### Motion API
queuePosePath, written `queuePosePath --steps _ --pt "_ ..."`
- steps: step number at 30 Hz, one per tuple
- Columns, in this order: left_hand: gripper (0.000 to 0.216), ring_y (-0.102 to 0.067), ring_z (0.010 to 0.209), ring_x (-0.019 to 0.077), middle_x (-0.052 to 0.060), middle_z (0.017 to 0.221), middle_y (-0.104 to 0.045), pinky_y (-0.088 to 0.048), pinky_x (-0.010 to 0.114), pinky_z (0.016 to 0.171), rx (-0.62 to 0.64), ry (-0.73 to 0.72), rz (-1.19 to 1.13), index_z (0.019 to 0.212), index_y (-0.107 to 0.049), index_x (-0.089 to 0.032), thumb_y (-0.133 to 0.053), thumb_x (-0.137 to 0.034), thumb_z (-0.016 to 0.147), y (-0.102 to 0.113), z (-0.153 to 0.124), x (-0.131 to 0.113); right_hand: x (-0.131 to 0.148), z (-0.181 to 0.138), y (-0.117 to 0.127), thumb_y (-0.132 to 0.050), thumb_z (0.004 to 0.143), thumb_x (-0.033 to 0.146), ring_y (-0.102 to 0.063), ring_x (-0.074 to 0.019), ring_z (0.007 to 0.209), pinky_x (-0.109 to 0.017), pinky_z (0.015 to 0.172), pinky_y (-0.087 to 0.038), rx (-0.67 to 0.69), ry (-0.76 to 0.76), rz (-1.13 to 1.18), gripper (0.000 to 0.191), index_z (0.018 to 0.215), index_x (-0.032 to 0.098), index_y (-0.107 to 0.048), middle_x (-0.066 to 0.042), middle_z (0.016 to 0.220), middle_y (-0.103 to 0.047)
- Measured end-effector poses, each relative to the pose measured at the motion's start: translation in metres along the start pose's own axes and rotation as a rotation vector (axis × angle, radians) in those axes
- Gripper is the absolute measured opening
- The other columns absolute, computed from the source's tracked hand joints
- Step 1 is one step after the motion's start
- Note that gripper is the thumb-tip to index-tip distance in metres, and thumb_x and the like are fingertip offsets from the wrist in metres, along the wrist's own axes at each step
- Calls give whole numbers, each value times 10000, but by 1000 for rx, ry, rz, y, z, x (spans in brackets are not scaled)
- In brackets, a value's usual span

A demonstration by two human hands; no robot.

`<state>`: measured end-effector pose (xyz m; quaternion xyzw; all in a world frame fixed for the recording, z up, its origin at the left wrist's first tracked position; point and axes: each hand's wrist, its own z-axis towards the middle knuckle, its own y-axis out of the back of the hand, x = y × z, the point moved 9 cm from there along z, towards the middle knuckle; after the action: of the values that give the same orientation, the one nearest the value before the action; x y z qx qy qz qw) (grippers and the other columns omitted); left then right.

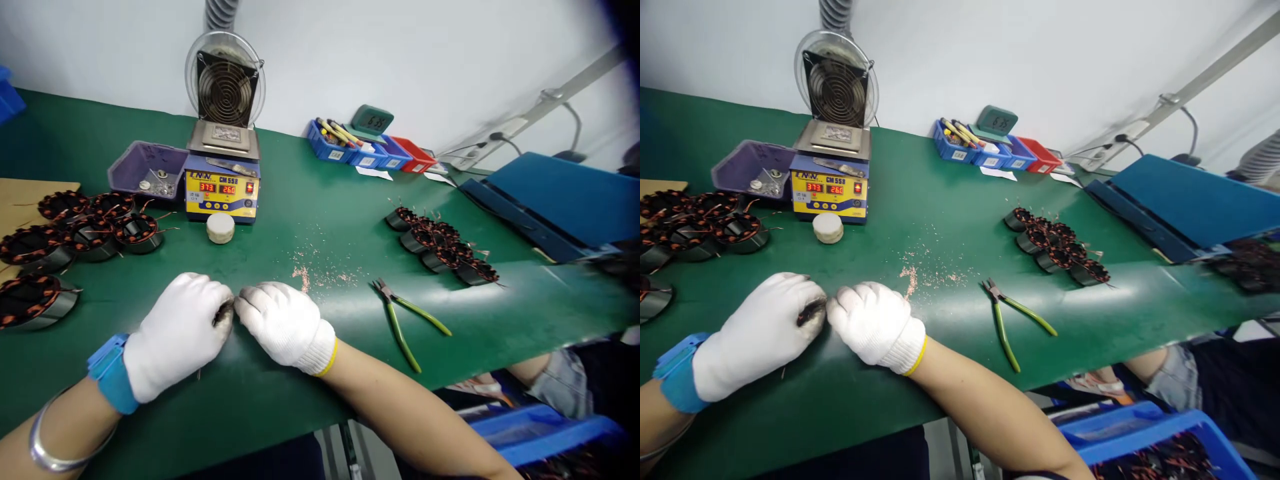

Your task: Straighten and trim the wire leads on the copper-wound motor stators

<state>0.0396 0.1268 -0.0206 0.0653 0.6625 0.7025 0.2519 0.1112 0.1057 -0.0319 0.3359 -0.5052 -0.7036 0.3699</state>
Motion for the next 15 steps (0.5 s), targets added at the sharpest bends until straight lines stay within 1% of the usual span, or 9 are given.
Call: queuePosePath --steps 3,5,7,9,10,11,12,14,15 --pt "194 -478 664 206 29 669 -555 -351 354 673 7 -4 14 652 -513 -201 -445 -200 833 -1 1 -1 5 5 -2 -388 927 121 -529 -233 722 -364 630 -435 44 -19 -68 213 993 153 -587 -96 908 -580" --pt "197 -489 660 206 29 671 -565 -355 356 667 14 16 20 657 -523 -203 -447 -218 838 -1 1 1 -3 5 -1 -410 917 118 -515 -226 673 -336 568 -396 88 -104 -77 178 915 176 -578 -72 816 -554" --pt "202 -504 665 217 31 677 -578 -363 366 662 21 63 37 671 -542 -207 -442 -234 845 -2 -1 6 -27 -2 2 -440 910 126 -525 -220 662 -315 546 -372 131 -303 -77 154 880 179 -582 -72 790 -555" --pt "215 -527 683 235 37 690 -596 -382 385 674 2 138 55 701 -569 -211 -425 -248 856 -2 -3 13 -60 -17 9 -472 916 157 -560 -215 697 -300 567 -380 128 -587 -13 136 912 170 -608 -82 851 -597" --pt "222 -541 701 246 41 707 -608 -397 398 688 -22 182 54 732 -587 -210 -415 -259 864 0 -4 18 -74 -26 9 -495 917 181 -581 -212 726 -291 588 -390 128 -707 87 131 934 172 -625 -75 882 -619" --pt "227 -558 735 257 49 743 -624 -414 411 711 -57 223 42 785 -607 -206 -409 -273 871 2 -5 23 -80 -32 5 -518 917 209 -602 -208 762 -281 612 -400 147 -776 234 133 954 185 -643 -56 908 -640" --pt "237 -572 784 267 61 797 -639 -432 424 744 -107 255 20 855 -621 -195 -402 -283 877 6 -6 26 -80 -33 -2 -543 912 238 -618 -199 789 -271 632 -407 183 -793 412 131 959 207 -661 -27 913 -657" --pt "280 -582 908 280 91 938 -647 -454 441 834 -219 259 -35 1004 -614 -162 -396 -276 873 17 -10 30 -62 -28 -15 -627 875 315 -635 -177 796 -251 649 -413 288 -720 733 117 955 257 -690 26 870 -674" --pt "314 -575 977 281 105 1020 -637 -454 442 886 -266 236 -61 1075 -594 -145 -400 -258 856 22 -12 30 -50 -23 -18 -687 833 368 -636 -171 781 -246 645 -412 328 -668 823 163 965 273 -696 38 854 -675"
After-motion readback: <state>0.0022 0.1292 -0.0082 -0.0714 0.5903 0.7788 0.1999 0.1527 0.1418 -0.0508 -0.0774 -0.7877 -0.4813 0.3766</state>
